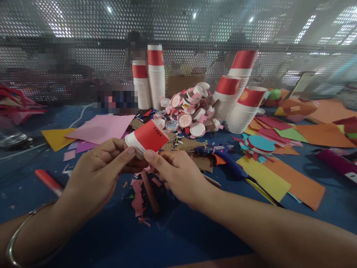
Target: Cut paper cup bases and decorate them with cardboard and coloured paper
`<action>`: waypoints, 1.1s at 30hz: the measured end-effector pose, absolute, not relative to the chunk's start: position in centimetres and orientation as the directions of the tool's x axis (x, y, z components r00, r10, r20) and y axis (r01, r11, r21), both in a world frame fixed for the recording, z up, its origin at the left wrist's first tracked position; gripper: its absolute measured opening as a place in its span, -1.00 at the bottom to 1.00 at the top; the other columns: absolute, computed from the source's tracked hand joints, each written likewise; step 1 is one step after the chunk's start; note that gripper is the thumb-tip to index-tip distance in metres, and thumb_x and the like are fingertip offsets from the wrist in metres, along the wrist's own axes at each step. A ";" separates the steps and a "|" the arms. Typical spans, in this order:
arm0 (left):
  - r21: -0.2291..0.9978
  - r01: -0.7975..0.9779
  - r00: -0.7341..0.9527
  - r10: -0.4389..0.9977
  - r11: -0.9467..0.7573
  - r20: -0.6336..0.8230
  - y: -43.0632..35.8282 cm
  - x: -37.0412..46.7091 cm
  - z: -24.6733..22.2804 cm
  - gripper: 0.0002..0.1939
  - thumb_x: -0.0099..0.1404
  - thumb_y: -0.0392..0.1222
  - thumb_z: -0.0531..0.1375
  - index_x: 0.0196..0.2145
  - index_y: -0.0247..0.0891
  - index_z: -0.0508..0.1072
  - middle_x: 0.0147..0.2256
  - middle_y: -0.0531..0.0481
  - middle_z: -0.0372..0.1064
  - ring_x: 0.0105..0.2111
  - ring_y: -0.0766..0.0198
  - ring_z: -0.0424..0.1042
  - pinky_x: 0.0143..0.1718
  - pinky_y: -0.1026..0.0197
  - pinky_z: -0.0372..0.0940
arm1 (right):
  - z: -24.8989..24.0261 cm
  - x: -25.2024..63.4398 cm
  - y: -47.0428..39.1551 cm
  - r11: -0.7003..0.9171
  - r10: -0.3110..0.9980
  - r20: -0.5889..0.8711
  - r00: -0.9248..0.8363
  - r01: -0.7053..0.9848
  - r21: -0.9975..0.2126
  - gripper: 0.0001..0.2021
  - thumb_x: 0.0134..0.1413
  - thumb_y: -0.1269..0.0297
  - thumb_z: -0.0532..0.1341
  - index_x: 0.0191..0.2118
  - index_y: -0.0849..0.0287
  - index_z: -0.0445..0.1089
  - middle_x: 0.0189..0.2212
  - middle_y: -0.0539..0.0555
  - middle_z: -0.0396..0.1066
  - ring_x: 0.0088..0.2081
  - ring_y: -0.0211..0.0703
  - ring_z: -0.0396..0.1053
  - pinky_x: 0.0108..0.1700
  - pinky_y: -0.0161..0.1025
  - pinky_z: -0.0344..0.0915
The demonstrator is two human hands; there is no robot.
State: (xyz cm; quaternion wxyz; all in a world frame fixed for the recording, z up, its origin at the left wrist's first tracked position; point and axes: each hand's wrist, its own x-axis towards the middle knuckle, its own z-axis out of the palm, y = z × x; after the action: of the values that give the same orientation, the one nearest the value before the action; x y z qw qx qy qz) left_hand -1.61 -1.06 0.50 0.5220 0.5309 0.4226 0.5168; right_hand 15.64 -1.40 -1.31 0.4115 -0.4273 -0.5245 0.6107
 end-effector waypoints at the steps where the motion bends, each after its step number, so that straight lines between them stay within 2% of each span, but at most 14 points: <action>1: 0.991 -0.065 0.101 0.987 -0.116 0.123 -1.1 -1.7 0.6 -0.86 0.31 -0.17 0.35 -0.34 -0.25 0.50 -0.39 -0.05 0.61 -0.43 0.22 0.61 -0.29 0.22 0.53 | -1.3 15.6 -1.4 -0.124 0.950 -0.099 -0.297 -0.068 -0.990 -0.53 0.14 -0.15 0.33 -0.47 0.18 0.33 -0.64 -0.18 0.01 -0.63 -0.44 -0.15 -0.63 -0.41 -0.20; 7: 0.989 -0.139 0.117 0.991 -0.048 0.064 -1.0 -1.5 0.0 -0.85 0.30 -0.15 0.36 -0.36 -0.25 0.51 -0.38 -0.04 0.62 -0.41 0.27 0.61 -0.28 0.28 0.53 | -1.5 15.5 -1.5 -0.125 0.958 -0.105 -0.268 -0.057 -0.991 -0.50 0.14 -0.17 0.32 -0.48 0.18 0.29 -0.67 -0.20 -0.03 -0.65 -0.45 -0.16 -0.65 -0.41 -0.22; 12: 0.981 -0.195 0.117 0.993 -0.004 0.028 -1.2 -1.4 -0.2 -0.82 0.29 -0.14 0.38 -0.36 -0.27 0.51 -0.39 -0.04 0.61 -0.40 0.28 0.60 -0.28 0.29 0.53 | -1.3 15.5 -1.9 -0.101 0.958 -0.091 -0.272 -0.024 -0.995 -0.46 0.14 -0.25 0.29 -0.48 0.19 0.29 -0.64 -0.18 0.02 -0.63 -0.45 -0.12 -0.65 -0.42 -0.19; 18: 0.988 -0.136 0.110 0.990 -0.072 0.087 -1.2 -1.5 0.1 -0.85 0.32 -0.17 0.35 -0.36 -0.26 0.51 -0.43 -0.01 0.60 -0.46 0.30 0.60 -0.31 0.31 0.52 | -0.9 15.2 -1.7 -0.172 0.946 -0.137 -0.295 -0.095 -0.980 -0.47 0.09 -0.23 0.33 -0.48 0.18 0.29 -0.67 -0.21 -0.03 -0.64 -0.45 -0.18 -0.65 -0.41 -0.25; 22: 0.988 -0.097 0.086 0.988 -0.118 0.126 -1.2 -1.6 0.6 -0.83 0.31 -0.17 0.35 -0.37 -0.24 0.45 -0.41 -0.03 0.62 -0.46 0.23 0.62 -0.27 0.20 0.54 | -0.6 15.2 -1.7 -0.189 0.942 -0.144 -0.303 -0.126 -0.974 -0.46 0.02 -0.25 0.37 -0.49 0.18 0.30 -0.67 -0.22 -0.06 -0.63 -0.44 -0.20 -0.64 -0.41 -0.28; 27: 0.986 -0.030 0.048 0.985 -0.162 0.163 -0.7 -1.9 0.4 -0.83 0.30 -0.15 0.36 -0.37 -0.25 0.47 -0.43 -0.01 0.60 -0.44 0.21 0.62 -0.26 0.17 0.56 | -0.7 15.4 -1.6 -0.179 0.941 -0.130 -0.311 -0.132 -0.975 -0.49 0.05 -0.22 0.36 -0.47 0.18 0.31 -0.65 -0.21 -0.08 -0.62 -0.43 -0.22 -0.63 -0.40 -0.28; 33: 0.984 -0.141 0.006 0.994 -0.110 0.112 -0.2 -1.8 0.4 -0.85 0.27 -0.19 0.37 -0.37 -0.28 0.48 -0.43 -0.03 0.60 -0.43 0.24 0.61 -0.30 0.23 0.54 | -0.7 15.4 -1.6 -0.168 0.938 -0.119 -0.326 -0.129 -0.977 -0.52 0.10 -0.15 0.36 -0.46 0.18 0.31 -0.66 -0.23 -0.11 -0.63 -0.44 -0.25 -0.65 -0.41 -0.28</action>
State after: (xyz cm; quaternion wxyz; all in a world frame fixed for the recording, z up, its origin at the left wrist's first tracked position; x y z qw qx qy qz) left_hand -1.83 -0.21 0.37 0.5087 0.4941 0.4314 0.5577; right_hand 15.37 -1.58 -0.74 0.4129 -0.4083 -0.4954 0.6460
